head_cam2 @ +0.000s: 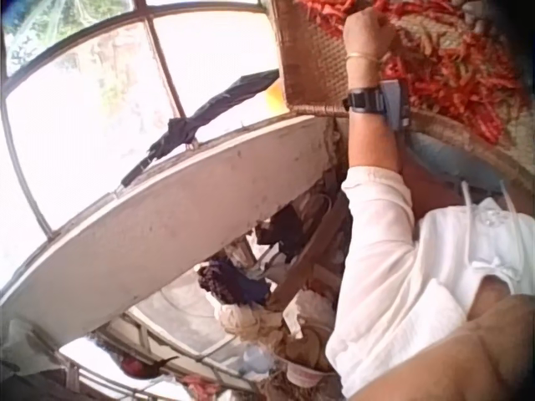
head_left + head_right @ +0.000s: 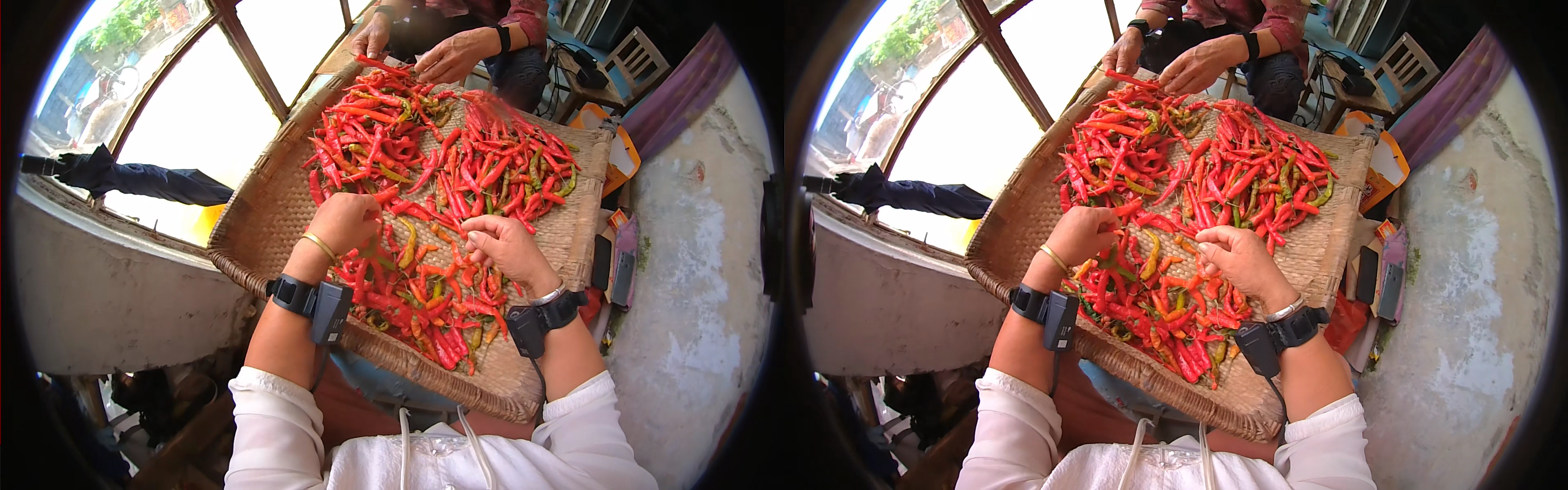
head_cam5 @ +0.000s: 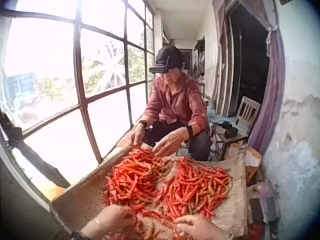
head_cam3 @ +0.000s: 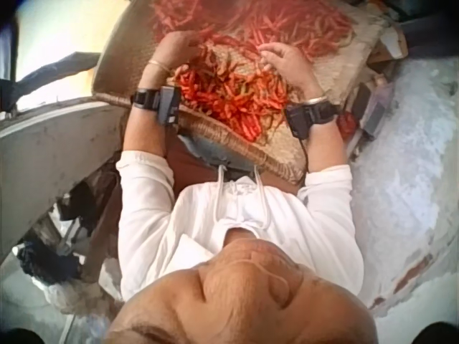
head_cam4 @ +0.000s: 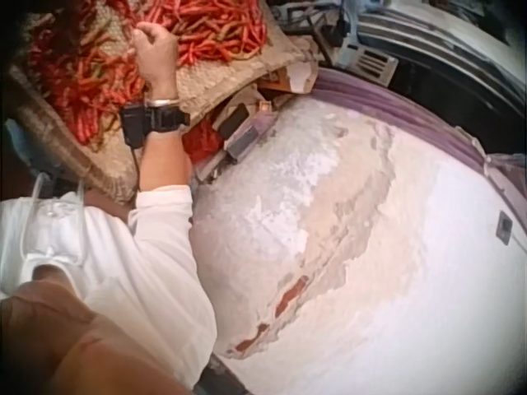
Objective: The recorder is picking stems off red and green chili peppers and placing them in a woven basket.
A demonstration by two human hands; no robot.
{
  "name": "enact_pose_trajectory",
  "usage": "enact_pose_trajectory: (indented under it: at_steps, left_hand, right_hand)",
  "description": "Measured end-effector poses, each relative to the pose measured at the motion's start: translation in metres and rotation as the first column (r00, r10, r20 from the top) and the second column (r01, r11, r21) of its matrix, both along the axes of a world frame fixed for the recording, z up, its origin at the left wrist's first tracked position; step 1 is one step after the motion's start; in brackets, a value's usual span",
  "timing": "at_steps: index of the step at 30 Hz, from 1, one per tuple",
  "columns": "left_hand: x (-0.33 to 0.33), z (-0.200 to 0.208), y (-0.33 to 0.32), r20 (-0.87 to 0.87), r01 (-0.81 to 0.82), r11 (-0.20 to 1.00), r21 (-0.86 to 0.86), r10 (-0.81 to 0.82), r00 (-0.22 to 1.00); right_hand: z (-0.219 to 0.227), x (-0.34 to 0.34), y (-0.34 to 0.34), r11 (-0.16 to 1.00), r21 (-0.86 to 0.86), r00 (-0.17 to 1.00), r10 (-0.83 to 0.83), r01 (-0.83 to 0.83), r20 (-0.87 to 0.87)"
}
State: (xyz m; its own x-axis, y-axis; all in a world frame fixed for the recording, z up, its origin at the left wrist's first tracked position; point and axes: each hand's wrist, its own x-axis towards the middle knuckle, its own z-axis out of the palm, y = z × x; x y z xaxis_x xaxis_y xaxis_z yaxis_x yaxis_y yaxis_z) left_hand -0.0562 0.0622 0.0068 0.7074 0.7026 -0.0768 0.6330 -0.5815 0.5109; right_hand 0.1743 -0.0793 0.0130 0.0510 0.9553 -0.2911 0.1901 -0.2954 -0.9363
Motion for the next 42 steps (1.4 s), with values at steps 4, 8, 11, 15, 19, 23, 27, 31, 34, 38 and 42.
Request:
enact_pose_trajectory:
  at_steps: [4,8,11,15,19,23,27,31,34,38,42]
  left_hand:
    - [0.007,0.010,-0.011,0.232,0.004,0.999,-0.044,0.006,0.973]
    - [0.016,0.019,-0.031,0.364,-0.011,0.977,-0.214,0.090,0.927]
    - [0.032,0.016,-0.046,0.497,0.100,0.934,-0.342,0.090,0.863]
    - [0.042,0.021,-0.061,0.541,0.218,0.713,-0.666,0.261,0.799]
    - [0.049,0.024,-0.065,0.529,0.194,0.804,-0.563,0.171,0.831]
    - [0.046,0.013,-0.061,0.427,0.234,0.792,-0.563,0.037,0.903]
    - [0.049,0.005,-0.065,0.268,0.324,0.873,-0.364,-0.235,0.934]
    - [0.050,-0.013,-0.064,-0.422,0.212,0.973,0.095,-0.153,0.894]
    - [0.040,-0.024,-0.061,-0.434,0.207,0.948,0.241,-0.086,0.897]
    - [0.041,-0.031,-0.059,-0.459,0.246,0.958,0.147,-0.154,0.875]
    - [0.047,-0.014,-0.066,-0.436,0.328,0.939,0.106,-0.253,0.864]
  right_hand:
    - [-0.011,0.000,-0.001,0.999,0.041,0.998,0.022,-0.024,0.066]
    - [-0.005,-0.015,-0.005,0.985,0.127,0.970,0.083,-0.115,0.230]
    - [0.005,-0.024,-0.011,0.971,0.156,0.951,0.129,-0.178,0.281]
    - [0.002,-0.035,-0.013,0.959,0.204,0.958,0.144,-0.197,0.248]
    - [0.000,-0.027,-0.019,0.984,0.108,0.965,0.115,-0.144,0.237]
    - [-0.003,-0.022,-0.023,0.986,0.060,0.962,0.135,-0.153,0.237]
    - [-0.003,-0.022,-0.026,0.978,0.117,0.923,0.118,-0.172,0.367]
    - [0.003,-0.016,-0.024,0.975,0.096,0.833,0.116,-0.198,0.542]
    - [0.011,-0.019,-0.026,0.967,0.078,0.762,0.139,-0.242,0.633]
    - [-0.003,-0.023,-0.026,0.951,0.032,0.712,0.208,-0.308,0.670]
    - [-0.020,-0.024,-0.024,0.923,0.113,0.693,0.191,-0.368,0.695]
